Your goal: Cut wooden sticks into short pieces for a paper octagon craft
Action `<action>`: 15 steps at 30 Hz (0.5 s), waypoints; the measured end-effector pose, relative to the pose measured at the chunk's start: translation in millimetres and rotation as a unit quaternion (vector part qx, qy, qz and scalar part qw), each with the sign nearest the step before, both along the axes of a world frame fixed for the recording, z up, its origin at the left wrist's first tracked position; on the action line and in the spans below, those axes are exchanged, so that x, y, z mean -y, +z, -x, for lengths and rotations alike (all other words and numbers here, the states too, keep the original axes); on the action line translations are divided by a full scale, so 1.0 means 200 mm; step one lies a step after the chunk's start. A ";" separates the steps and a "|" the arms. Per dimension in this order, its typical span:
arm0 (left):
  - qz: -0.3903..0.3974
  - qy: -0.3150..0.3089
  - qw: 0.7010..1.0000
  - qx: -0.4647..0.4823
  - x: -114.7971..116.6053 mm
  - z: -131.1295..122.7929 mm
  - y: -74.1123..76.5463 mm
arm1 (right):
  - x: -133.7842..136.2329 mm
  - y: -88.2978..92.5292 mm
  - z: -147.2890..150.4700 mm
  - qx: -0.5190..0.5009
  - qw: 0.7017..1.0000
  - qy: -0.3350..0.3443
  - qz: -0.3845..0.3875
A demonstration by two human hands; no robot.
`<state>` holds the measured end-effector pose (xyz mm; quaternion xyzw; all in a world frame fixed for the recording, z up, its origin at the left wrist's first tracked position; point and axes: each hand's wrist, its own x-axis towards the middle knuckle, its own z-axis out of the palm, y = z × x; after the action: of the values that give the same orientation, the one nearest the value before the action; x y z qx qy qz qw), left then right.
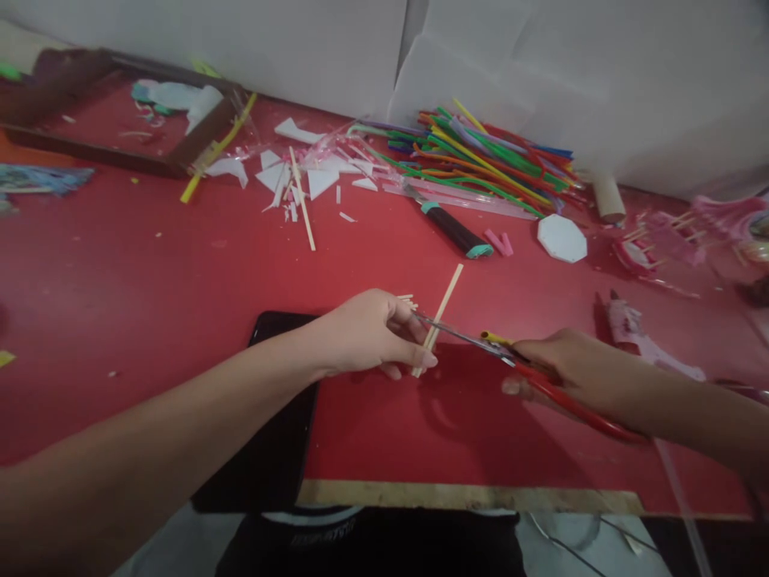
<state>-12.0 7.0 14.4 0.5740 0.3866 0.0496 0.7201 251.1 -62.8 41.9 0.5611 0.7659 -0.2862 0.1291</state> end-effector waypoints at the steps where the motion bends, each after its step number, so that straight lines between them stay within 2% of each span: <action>1: 0.020 -0.002 1.000 0.008 0.00 0.00 0.00 | -0.01 0.02 0.01 -0.007 1.000 -0.004 0.026; 5: 0.075 -0.003 0.997 0.009 -0.01 0.00 0.01 | -0.02 0.06 0.03 -0.023 0.996 -0.004 0.088; 10: 0.113 -0.003 0.993 0.015 -0.02 0.01 0.01 | -0.03 0.04 0.00 -0.018 0.993 0.008 0.116; 13: 0.105 -0.012 0.994 0.034 -0.02 0.01 0.00 | -0.02 0.03 0.00 -0.017 0.995 0.006 0.102; 15: 0.088 0.004 0.995 0.044 -0.01 0.01 0.00 | -0.02 0.03 0.02 -0.010 0.998 -0.018 0.066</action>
<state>-13.6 8.9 14.7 0.5043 0.3592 0.0434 0.7841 246.9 -59.6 47.1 0.5626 0.7362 -0.3437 0.1529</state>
